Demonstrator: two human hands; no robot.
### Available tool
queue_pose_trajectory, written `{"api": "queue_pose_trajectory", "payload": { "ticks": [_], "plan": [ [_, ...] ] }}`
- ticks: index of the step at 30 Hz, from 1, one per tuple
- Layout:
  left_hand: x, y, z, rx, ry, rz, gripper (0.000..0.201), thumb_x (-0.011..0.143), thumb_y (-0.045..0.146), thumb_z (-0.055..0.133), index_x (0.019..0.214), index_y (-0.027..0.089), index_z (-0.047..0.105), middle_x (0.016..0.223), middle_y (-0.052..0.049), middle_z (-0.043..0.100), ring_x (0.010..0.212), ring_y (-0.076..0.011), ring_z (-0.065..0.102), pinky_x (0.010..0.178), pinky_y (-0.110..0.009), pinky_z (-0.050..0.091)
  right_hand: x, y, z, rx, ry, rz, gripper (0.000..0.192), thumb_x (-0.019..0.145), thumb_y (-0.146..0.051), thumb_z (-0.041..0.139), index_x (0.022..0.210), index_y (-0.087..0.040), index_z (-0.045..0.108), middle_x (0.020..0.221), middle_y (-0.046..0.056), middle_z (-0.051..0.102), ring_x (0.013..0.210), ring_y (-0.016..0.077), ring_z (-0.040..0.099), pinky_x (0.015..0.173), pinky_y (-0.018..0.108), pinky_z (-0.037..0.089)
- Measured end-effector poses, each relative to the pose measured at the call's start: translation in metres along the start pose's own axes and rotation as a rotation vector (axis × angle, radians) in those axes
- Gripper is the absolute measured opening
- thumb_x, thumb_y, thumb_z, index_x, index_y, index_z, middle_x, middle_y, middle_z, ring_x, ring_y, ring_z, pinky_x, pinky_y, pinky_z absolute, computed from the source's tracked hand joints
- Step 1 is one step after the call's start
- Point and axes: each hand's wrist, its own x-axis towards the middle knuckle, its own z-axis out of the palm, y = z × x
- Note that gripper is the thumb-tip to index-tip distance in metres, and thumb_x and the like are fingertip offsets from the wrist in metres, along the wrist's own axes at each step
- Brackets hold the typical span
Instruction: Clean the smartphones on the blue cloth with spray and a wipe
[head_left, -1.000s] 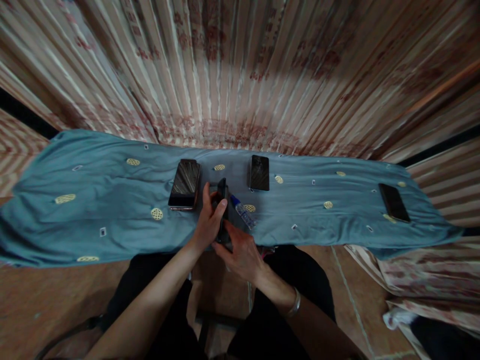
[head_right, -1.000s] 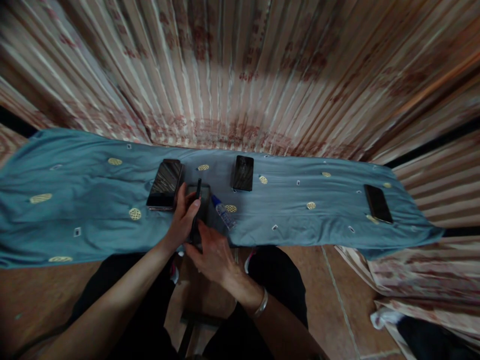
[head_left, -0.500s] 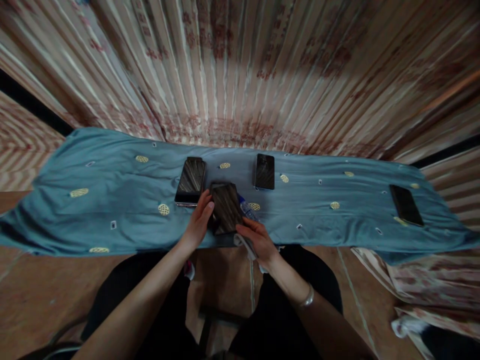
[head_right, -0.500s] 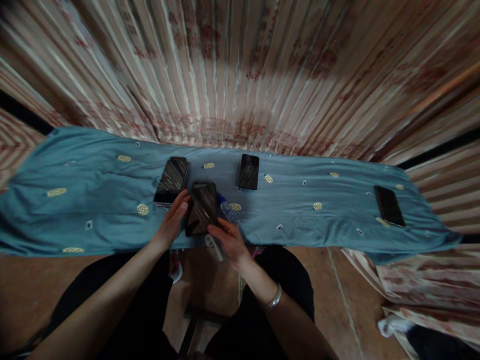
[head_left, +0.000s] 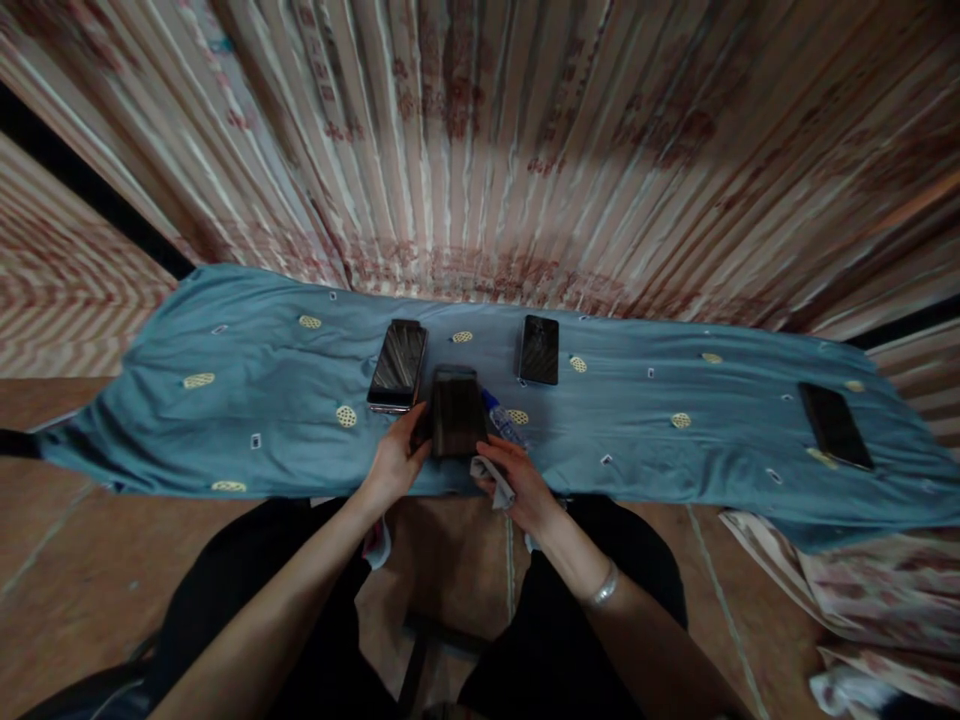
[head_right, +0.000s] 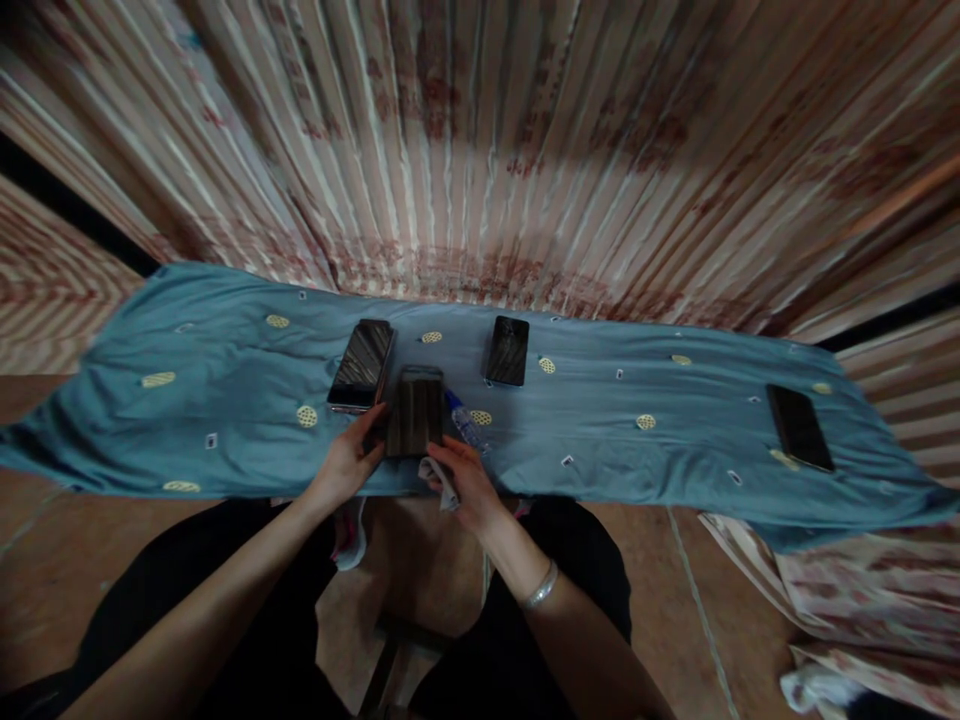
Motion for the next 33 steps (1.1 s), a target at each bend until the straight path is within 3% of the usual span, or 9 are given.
{"api": "queue_pose_trajectory", "payload": {
  "ticks": [4, 8, 12, 15, 22, 27, 33],
  "plan": [
    [0.005, 0.003, 0.003, -0.072, -0.001, -0.020, 0.069, 0.069, 0.026, 0.072, 0.137, 0.018, 0.062, 0.128, -0.016, 0.072, 0.114, -0.0336, 0.070, 0.102, -0.050, 0.055, 0.004, 0.002, -0.002, 0.017, -0.045, -0.012, 0.047, 0.049, -0.039, 0.098, 0.071, -0.020, 0.062, 0.053, -0.008, 0.060, 0.043, 0.0055, 0.053, 0.036, 0.013, 0.035],
    [0.008, 0.007, 0.004, -0.066, 0.012, -0.026, 0.071, 0.066, 0.028, 0.075, 0.135, 0.019, 0.062, 0.113, -0.012, 0.077, 0.101, -0.0307, 0.073, 0.095, -0.045, 0.057, 0.009, 0.004, -0.004, 0.038, -0.069, 0.000, 0.051, 0.048, -0.042, 0.102, 0.073, -0.019, 0.063, 0.058, -0.007, 0.064, 0.043, 0.0039, 0.052, 0.039, 0.013, 0.041],
    [0.010, 0.009, 0.007, -0.124, -0.005, -0.168, 0.085, 0.059, 0.026, 0.074, 0.141, 0.015, 0.055, 0.097, -0.007, 0.078, 0.081, -0.0251, 0.073, 0.076, -0.037, 0.058, 0.014, 0.004, -0.005, 0.023, -0.074, -0.005, 0.055, 0.046, -0.047, 0.103, 0.075, -0.020, 0.066, 0.062, -0.006, 0.068, 0.046, 0.0050, 0.056, 0.042, 0.013, 0.045],
    [0.011, 0.011, 0.011, -0.228, -0.017, -0.260, 0.088, 0.054, 0.022, 0.073, 0.139, 0.011, 0.056, 0.092, -0.006, 0.078, 0.082, -0.0244, 0.073, 0.075, -0.034, 0.058, 0.018, 0.005, -0.006, 0.015, -0.088, -0.033, 0.052, 0.049, -0.049, 0.103, 0.074, -0.021, 0.067, 0.063, -0.005, 0.068, 0.047, 0.0054, 0.056, 0.043, 0.015, 0.045],
    [0.012, 0.017, 0.017, -0.419, -0.010, -0.314, 0.078, 0.048, 0.013, 0.076, 0.125, 0.013, 0.063, 0.078, 0.001, 0.075, 0.073, -0.0191, 0.070, 0.070, -0.030, 0.055, 0.022, 0.007, -0.006, -0.035, -0.074, -0.105, 0.057, 0.048, -0.057, 0.101, 0.070, -0.018, 0.066, 0.058, -0.004, 0.066, 0.045, 0.0052, 0.053, 0.040, 0.016, 0.040],
    [0.007, 0.020, 0.019, -0.657, 0.015, -0.360, 0.071, 0.050, 0.013, 0.081, 0.119, 0.014, 0.063, 0.070, 0.005, 0.070, 0.064, -0.0128, 0.065, 0.066, -0.025, 0.052, 0.025, 0.003, -0.007, -0.139, 0.033, -0.157, 0.060, 0.045, -0.067, 0.095, 0.066, -0.018, 0.068, 0.053, -0.004, 0.065, 0.042, 0.0055, 0.050, 0.039, 0.018, 0.036],
    [0.005, 0.040, 0.015, -0.910, -0.002, -0.523, 0.034, 0.068, 0.014, 0.079, 0.099, 0.014, 0.067, 0.079, -0.003, 0.076, 0.070, -0.0152, 0.070, 0.069, -0.027, 0.058, 0.027, 0.003, -0.009, -0.266, 0.049, -0.216, 0.060, 0.057, -0.075, 0.086, 0.063, -0.017, 0.071, 0.056, 0.003, 0.070, 0.044, 0.0075, 0.051, 0.040, 0.020, 0.030]
  ]
}}
